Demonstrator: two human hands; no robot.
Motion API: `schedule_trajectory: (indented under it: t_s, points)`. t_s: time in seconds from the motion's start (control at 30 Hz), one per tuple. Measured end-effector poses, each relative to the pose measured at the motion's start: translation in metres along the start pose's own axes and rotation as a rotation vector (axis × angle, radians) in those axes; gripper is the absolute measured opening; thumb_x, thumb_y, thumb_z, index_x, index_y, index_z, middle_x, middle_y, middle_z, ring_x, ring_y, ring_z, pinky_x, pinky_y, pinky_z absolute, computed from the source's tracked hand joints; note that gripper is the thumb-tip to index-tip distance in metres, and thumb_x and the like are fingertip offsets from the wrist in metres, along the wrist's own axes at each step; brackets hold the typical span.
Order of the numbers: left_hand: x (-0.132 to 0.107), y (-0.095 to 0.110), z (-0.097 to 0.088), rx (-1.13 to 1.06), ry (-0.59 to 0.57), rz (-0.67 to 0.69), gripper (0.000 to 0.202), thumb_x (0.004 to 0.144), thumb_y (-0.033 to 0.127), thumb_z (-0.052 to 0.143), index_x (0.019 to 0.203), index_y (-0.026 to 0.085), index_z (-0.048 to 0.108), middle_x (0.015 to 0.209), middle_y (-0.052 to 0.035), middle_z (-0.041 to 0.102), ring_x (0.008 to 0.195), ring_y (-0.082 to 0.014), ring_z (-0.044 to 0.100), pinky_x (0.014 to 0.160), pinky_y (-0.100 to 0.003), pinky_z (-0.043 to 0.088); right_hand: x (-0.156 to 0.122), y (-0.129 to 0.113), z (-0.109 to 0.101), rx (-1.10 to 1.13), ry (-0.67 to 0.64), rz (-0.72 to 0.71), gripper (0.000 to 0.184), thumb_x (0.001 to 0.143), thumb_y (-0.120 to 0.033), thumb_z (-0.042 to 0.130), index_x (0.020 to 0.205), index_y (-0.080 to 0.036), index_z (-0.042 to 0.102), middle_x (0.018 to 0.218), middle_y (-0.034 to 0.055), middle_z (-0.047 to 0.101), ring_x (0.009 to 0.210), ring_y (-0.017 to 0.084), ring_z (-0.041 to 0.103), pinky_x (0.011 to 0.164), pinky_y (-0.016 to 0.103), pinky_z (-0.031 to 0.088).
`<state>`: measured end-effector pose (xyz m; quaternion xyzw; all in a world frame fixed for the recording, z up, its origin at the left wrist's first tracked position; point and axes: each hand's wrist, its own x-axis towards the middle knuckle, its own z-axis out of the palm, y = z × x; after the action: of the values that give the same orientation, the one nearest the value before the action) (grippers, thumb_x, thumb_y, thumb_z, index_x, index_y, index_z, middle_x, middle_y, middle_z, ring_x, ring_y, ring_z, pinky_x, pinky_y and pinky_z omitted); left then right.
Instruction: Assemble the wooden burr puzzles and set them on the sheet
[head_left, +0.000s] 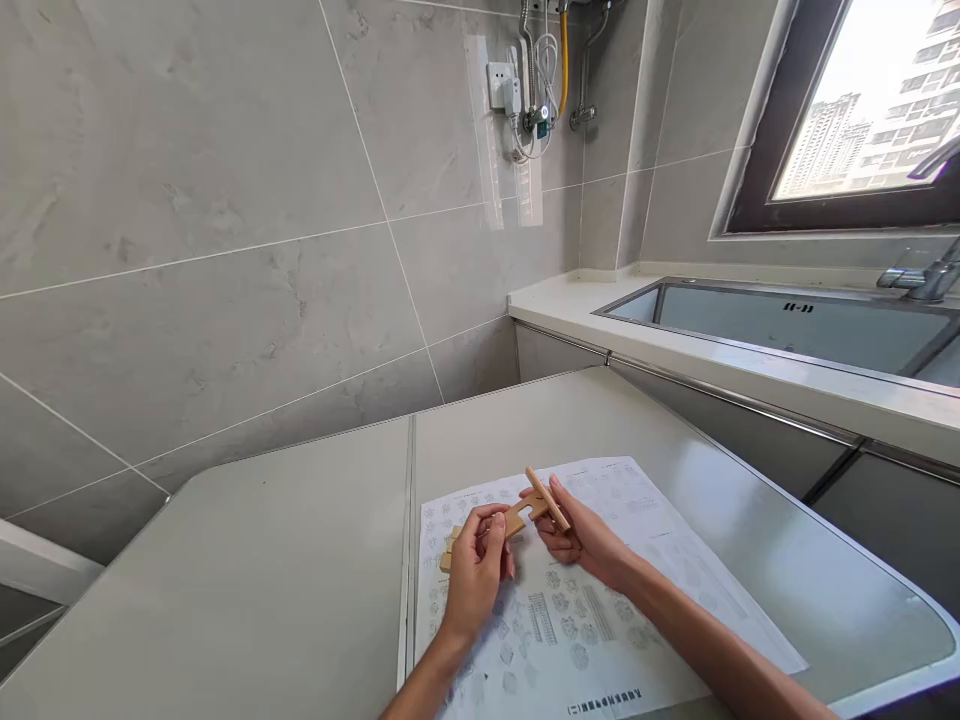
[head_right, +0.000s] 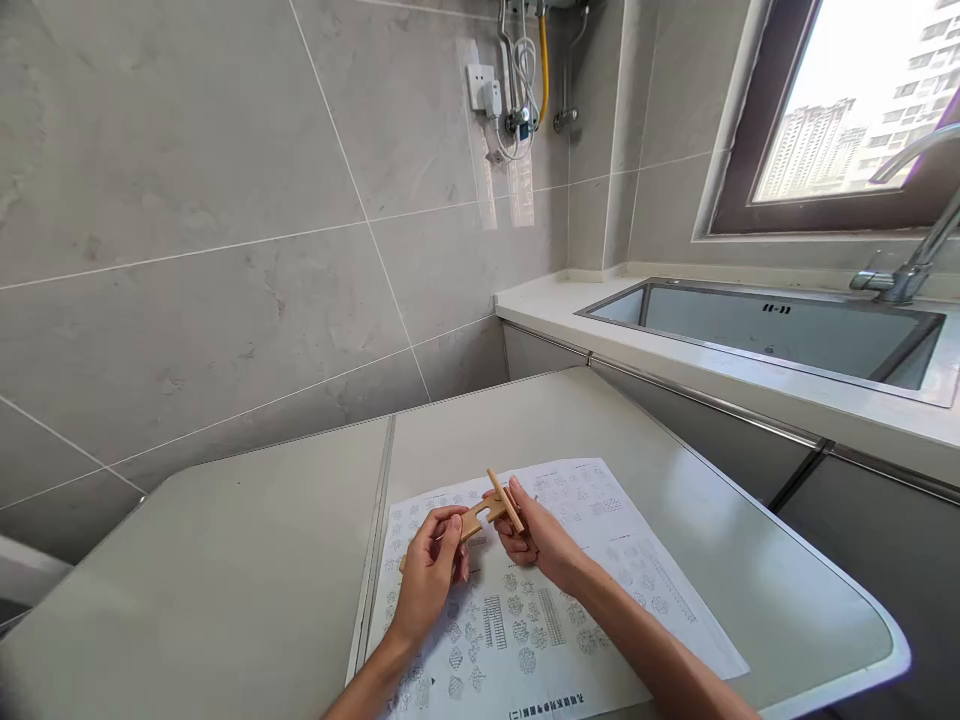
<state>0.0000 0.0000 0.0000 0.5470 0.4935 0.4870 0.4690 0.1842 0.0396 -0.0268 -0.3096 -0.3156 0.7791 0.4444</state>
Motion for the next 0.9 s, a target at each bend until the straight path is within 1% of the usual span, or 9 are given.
schedule_trajectory:
  t_s: [0.07,0.13,0.23,0.3,0.4,0.57,0.7,0.77,0.9]
  points:
    - [0.0,0.002,0.001,-0.058,0.022,-0.022,0.043,0.098,0.062,0.064,0.109,0.021,0.069,0.065,0.0051,0.057,0.049,-0.0111,0.053,0.053,-0.024,0.044,0.002,-0.001,-0.002,0.005,0.009,-0.021,0.058,0.094,-0.074,0.065,0.12,-0.023,0.07,0.064,-0.0081,0.037,0.048,0.008,0.019,0.045,0.021,0.012]
    - [-0.001,0.003,0.002,-0.098,0.028,-0.035,0.044,0.097,0.063,0.065,0.109,0.021,0.068,0.065,0.0055,0.057,0.049,-0.0109,0.055,0.053,-0.024,0.045,0.001,-0.003,-0.004,0.01,0.011,-0.066,0.056,0.093,-0.07,0.069,0.129,-0.027,0.066,0.063,-0.0094,0.032,0.05,0.01,0.017,0.045,0.022,0.012]
    - [-0.003,0.001,0.005,-0.149,-0.001,-0.045,0.046,0.097,0.065,0.065,0.111,0.02,0.066,0.066,0.0058,0.058,0.047,-0.0117,0.058,0.051,-0.025,0.048,-0.003,-0.006,-0.004,0.004,-0.044,-0.12,0.063,0.092,-0.062,0.076,0.143,-0.03,0.059,0.062,-0.0108,0.029,0.053,0.011,0.015,0.048,0.024,0.014]
    - [-0.005,-0.002,0.008,-0.181,-0.048,-0.06,0.048,0.096,0.065,0.065,0.112,0.02,0.064,0.067,0.0059,0.059,0.045,-0.0119,0.059,0.048,-0.025,0.049,-0.007,-0.006,-0.004,-0.019,-0.105,-0.133,0.067,0.091,-0.059,0.079,0.147,-0.029,0.058,0.062,-0.011,0.029,0.054,0.011,0.015,0.05,0.025,0.015]
    - [-0.008,-0.005,0.012,-0.215,-0.097,-0.087,0.05,0.095,0.066,0.067,0.112,0.02,0.062,0.069,0.0056,0.061,0.044,-0.0112,0.058,0.045,-0.024,0.047,-0.01,-0.006,-0.002,-0.075,-0.147,-0.14,0.068,0.091,-0.058,0.08,0.147,-0.027,0.058,0.064,-0.0101,0.034,0.054,0.01,0.015,0.052,0.027,0.016]
    - [-0.01,-0.007,0.014,-0.23,-0.094,-0.097,0.049,0.094,0.066,0.069,0.109,0.02,0.062,0.068,0.0056,0.06,0.045,-0.0107,0.057,0.046,-0.023,0.045,-0.011,-0.005,-0.001,-0.091,-0.162,-0.148,0.071,0.092,-0.061,0.078,0.151,-0.028,0.056,0.064,-0.0101,0.035,0.053,0.01,0.017,0.052,0.026,0.017]
    - [-0.01,-0.005,0.015,-0.224,-0.123,-0.084,0.045,0.094,0.064,0.07,0.098,0.021,0.06,0.063,0.006,0.06,0.043,-0.009,0.052,0.047,-0.022,0.041,-0.008,0.003,-0.003,-0.206,-0.214,-0.045,0.081,0.092,-0.065,0.076,0.157,-0.026,0.05,0.06,-0.0107,0.037,0.05,0.009,0.019,0.05,0.024,0.014]
    - [-0.011,-0.003,0.016,-0.23,-0.122,-0.068,0.044,0.096,0.063,0.07,0.093,0.021,0.057,0.062,0.0061,0.061,0.043,-0.008,0.051,0.048,-0.021,0.041,-0.007,0.007,-0.005,-0.235,-0.254,-0.026,0.084,0.09,-0.065,0.077,0.159,-0.026,0.049,0.057,-0.0114,0.037,0.049,0.009,0.02,0.049,0.024,0.014]
    - [-0.011,-0.003,0.017,-0.273,-0.119,-0.057,0.043,0.096,0.062,0.07,0.094,0.021,0.057,0.065,0.0055,0.063,0.045,-0.008,0.053,0.05,-0.021,0.043,-0.007,0.008,-0.004,-0.171,-0.29,-0.067,0.079,0.089,-0.061,0.081,0.155,-0.026,0.055,0.061,-0.0101,0.038,0.051,0.008,0.02,0.051,0.024,0.014]
